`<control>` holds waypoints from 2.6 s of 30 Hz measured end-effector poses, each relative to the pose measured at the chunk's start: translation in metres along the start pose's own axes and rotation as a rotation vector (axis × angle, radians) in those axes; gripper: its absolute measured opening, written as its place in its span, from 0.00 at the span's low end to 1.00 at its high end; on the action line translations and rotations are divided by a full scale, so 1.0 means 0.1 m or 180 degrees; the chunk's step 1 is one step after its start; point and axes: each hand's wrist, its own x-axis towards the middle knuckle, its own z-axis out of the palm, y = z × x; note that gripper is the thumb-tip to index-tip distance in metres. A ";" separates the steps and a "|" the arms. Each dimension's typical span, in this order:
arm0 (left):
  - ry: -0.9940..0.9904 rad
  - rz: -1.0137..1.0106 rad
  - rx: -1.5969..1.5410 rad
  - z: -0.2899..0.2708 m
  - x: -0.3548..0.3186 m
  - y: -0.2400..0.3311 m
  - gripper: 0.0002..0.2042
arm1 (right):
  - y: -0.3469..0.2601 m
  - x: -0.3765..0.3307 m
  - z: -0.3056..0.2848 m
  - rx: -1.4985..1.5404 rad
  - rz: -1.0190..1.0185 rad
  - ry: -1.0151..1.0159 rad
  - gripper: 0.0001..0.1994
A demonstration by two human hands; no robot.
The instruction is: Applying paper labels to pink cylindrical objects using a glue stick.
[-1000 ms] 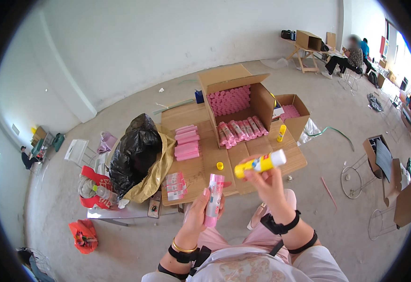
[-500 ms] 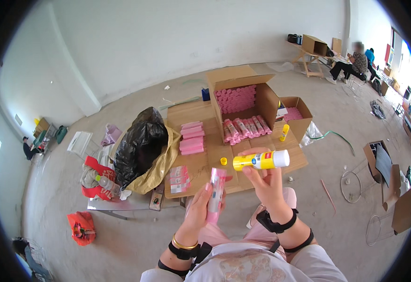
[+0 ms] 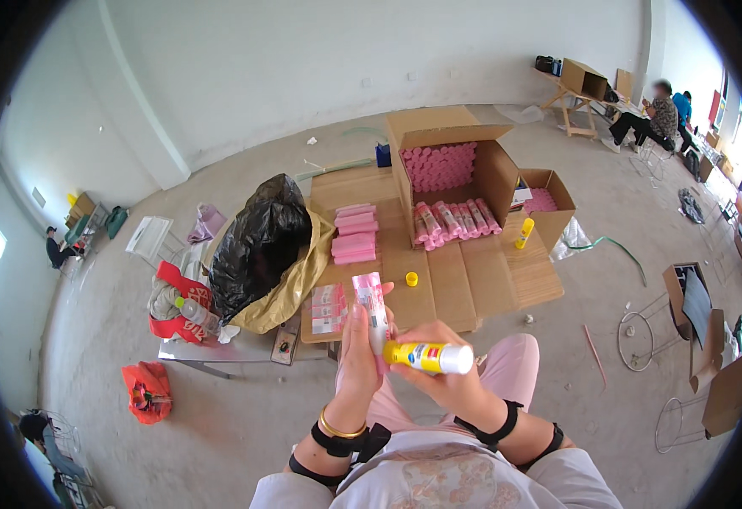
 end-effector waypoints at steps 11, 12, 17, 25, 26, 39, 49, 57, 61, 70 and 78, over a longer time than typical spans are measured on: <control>-0.0134 -0.0038 0.0076 0.00 0.01 -0.01 0.25 | -0.13 0.09 -0.13 0.0165 0.0122 -0.0052 0.14; -0.0110 0.0013 0.0080 0.01 0.01 -0.02 0.25 | -0.14 0.06 -0.16 0.0070 0.0200 -0.0358 0.14; -0.0378 -0.0245 -0.0134 -0.09 -0.02 0.00 0.25 | -0.15 0.09 -0.29 0.0641 0.0575 -0.0310 0.17; -0.0002 -0.0552 0.0019 0.02 -0.07 -0.08 0.25 | -0.04 0.26 -0.22 -0.0744 -0.0505 -0.0283 0.17; 0.0008 -0.0787 0.0083 -0.05 -0.09 -0.12 0.24 | 0.00 0.28 -0.23 -0.0609 -0.0435 -0.0184 0.17; -0.0595 -0.1200 0.0124 -0.22 0.15 -0.32 0.24 | 0.50 0.51 -0.44 -0.0025 0.0095 0.0369 0.13; -0.0512 -0.1290 -0.0536 -0.56 0.40 -0.54 0.31 | 2.74 0.06 -1.47 -0.1778 0.1646 0.1094 0.17; -0.0401 -0.1631 -0.0468 -0.57 0.56 -0.58 0.34 | 3.07 0.28 -1.13 -0.2597 0.1366 0.0378 0.18; -0.0525 -0.1568 -0.0859 -0.55 0.62 -0.55 0.35 | 3.08 0.35 -1.11 -0.2857 0.1110 0.0324 0.18; -0.0681 -0.1353 -0.0638 -0.48 0.55 -0.52 0.37 | 2.75 0.07 -1.24 -0.2981 0.1257 0.0557 0.30; -0.1026 -0.1135 -0.0576 -0.32 0.33 -0.36 0.42 | 1.53 0.19 -0.77 -0.0026 0.1662 -0.0134 0.18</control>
